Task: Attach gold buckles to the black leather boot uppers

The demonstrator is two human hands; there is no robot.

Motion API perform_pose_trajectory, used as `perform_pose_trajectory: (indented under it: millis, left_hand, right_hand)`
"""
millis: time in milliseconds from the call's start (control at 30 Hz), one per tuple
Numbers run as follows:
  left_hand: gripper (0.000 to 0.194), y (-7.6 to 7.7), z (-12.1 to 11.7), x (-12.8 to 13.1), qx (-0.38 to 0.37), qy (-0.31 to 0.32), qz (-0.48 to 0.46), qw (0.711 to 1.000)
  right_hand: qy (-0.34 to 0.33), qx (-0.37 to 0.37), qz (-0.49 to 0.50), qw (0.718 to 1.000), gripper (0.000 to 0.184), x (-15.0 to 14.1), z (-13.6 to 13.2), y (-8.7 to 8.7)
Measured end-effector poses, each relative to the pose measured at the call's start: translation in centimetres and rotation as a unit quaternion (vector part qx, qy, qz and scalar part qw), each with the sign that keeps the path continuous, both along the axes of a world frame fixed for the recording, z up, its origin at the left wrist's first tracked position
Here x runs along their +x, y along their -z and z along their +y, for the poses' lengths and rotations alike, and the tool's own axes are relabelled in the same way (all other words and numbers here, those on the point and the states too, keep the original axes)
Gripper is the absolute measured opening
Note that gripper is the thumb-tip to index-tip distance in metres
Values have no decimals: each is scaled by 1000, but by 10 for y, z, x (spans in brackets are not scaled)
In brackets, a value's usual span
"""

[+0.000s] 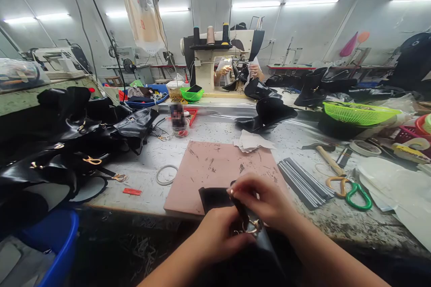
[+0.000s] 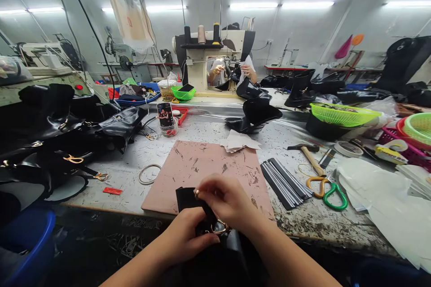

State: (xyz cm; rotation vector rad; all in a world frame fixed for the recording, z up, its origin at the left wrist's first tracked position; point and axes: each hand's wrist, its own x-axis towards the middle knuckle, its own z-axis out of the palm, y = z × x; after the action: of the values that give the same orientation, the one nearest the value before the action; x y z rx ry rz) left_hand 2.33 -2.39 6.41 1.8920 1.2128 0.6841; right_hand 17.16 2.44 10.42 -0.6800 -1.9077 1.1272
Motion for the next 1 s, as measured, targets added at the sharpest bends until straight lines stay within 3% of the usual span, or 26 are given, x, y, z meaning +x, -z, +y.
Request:
perform_pose_trajectory:
  millis: [100, 167, 300, 467, 600, 800, 867, 933, 1000]
  left_hand:
    - [12, 2, -2, 1, -18, -46, -12, 999]
    - [10, 1, -2, 2, -24, -56, -21, 998]
    - [11, -4, -2, 1, -25, -50, -46, 997]
    - [15, -3, 1, -5, -96, -25, -145, 984]
    - [22, 3, 8, -14, -189, 2, -179, 965]
    - [26, 2, 15, -20, -289, 14, -217, 932]
    - [21, -3, 13, -19, -247, -2, -159, 956]
    - [17, -10, 10, -20, -160, -24, -61, 985]
    - [18, -19, 5, -20, -89, -35, 29, 995]
  right_hand:
    - [16, -98, 40, 994, 10, -12, 6, 10]
    - [10, -113, 38, 993, 13, -12, 5, 15]
    - [1, -129, -39, 991, 37, 2, -2, 22]
    - [-38, -120, -97, 987, 18, 19, -11, 33]
    - [-56, -133, -96, 985, 19, 23, -19, 33]
    - [-40, -42, -217, 974, 6, 14, -27, 31]
    - [-22, 15, -234, 972, 8, 12, -27, 39]
    - [7, 83, -247, 965, 8, 10, -27, 47]
    - [37, 136, -256, 956, 6, 10, -27, 53]
